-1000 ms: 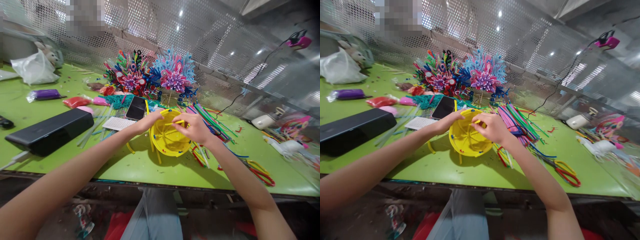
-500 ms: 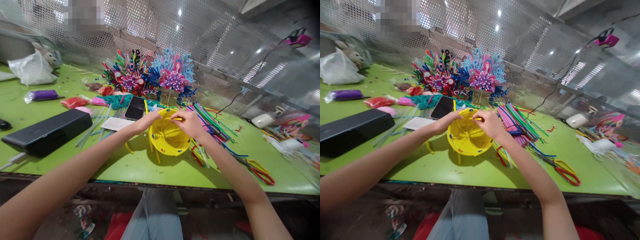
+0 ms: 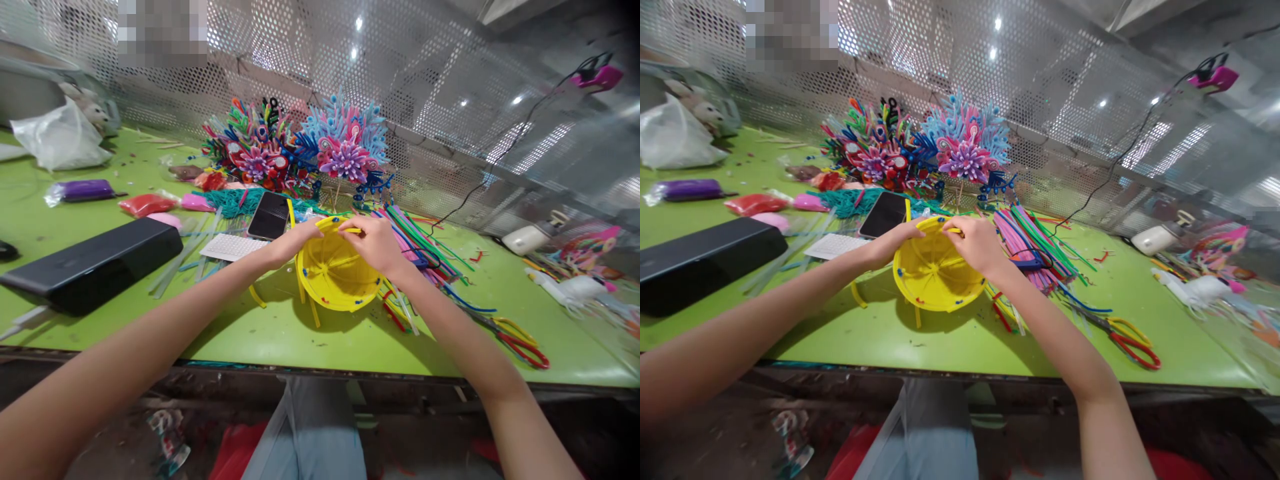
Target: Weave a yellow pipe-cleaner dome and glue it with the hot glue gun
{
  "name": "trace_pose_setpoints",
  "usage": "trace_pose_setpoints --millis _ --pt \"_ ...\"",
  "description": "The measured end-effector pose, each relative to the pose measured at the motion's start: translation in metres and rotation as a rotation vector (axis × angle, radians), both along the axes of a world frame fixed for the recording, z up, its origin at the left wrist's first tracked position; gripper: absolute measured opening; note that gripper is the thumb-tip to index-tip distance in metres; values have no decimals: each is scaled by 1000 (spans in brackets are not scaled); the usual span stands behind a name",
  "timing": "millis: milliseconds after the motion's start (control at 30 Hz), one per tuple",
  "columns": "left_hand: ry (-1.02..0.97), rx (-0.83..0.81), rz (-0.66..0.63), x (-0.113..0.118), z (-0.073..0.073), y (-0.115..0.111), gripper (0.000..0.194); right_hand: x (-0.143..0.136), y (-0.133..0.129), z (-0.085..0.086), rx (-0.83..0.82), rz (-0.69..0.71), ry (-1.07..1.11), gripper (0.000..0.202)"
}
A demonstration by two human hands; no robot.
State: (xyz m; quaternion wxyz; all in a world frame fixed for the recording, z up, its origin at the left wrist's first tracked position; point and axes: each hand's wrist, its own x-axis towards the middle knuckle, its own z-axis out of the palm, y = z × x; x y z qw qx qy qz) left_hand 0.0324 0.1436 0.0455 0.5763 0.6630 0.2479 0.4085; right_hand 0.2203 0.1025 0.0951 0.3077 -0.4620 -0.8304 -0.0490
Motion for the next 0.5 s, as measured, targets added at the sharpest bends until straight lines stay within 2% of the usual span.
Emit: trace_pose_setpoints --millis 333,500 --pt "2 -2 -18 1 3 -1 47 -2 -12 6 80 -172 -261 12" --pt "8 -4 13 1 2 -1 47 -9 -12 6 97 -206 -334 15"
